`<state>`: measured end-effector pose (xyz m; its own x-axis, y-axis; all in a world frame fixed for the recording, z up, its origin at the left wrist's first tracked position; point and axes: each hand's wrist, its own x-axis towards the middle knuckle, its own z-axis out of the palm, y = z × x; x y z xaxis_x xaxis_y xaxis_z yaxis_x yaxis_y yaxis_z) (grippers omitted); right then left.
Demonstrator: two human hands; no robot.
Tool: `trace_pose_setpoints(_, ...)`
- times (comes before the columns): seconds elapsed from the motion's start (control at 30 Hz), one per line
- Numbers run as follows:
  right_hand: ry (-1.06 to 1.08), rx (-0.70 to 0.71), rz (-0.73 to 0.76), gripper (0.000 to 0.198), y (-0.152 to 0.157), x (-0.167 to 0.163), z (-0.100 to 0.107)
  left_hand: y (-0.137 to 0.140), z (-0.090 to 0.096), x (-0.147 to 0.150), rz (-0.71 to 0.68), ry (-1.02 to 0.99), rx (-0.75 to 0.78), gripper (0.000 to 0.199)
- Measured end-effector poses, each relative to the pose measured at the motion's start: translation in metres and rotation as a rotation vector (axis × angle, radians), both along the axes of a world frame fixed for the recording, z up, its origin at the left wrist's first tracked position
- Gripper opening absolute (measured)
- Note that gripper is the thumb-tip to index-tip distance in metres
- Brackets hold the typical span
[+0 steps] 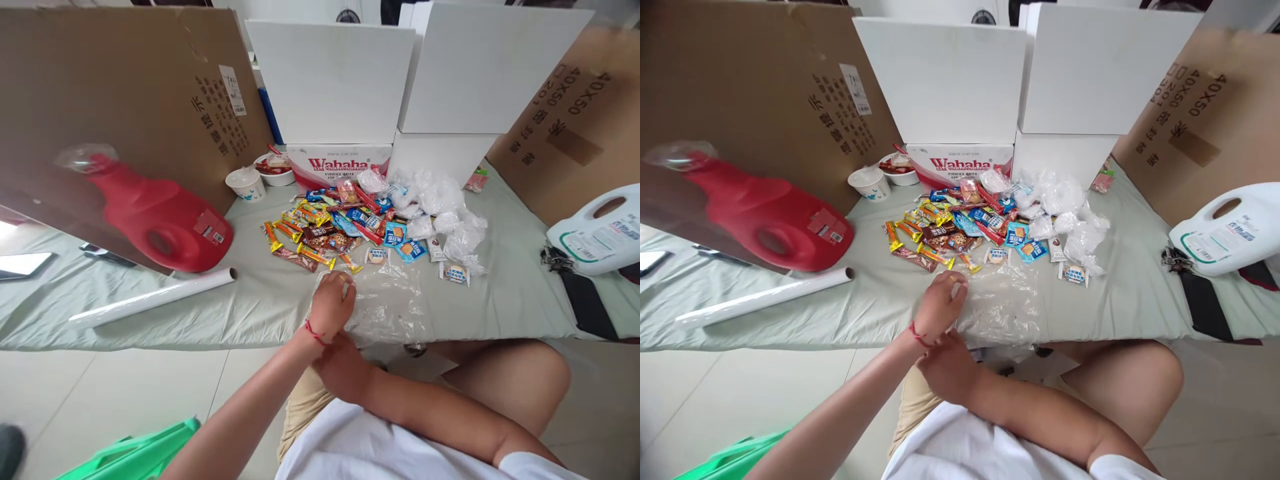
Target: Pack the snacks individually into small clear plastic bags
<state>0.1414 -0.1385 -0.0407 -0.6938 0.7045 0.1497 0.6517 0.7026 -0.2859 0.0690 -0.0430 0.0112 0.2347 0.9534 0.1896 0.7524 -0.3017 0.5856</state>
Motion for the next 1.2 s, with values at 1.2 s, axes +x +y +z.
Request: trace_pose_setpoints(1.2,-0.206,-0.159,-0.727,0.043,0.309,0.134,0.085,0.024,-0.055,-0.040,-0.020,0.324,0.036,0.058)
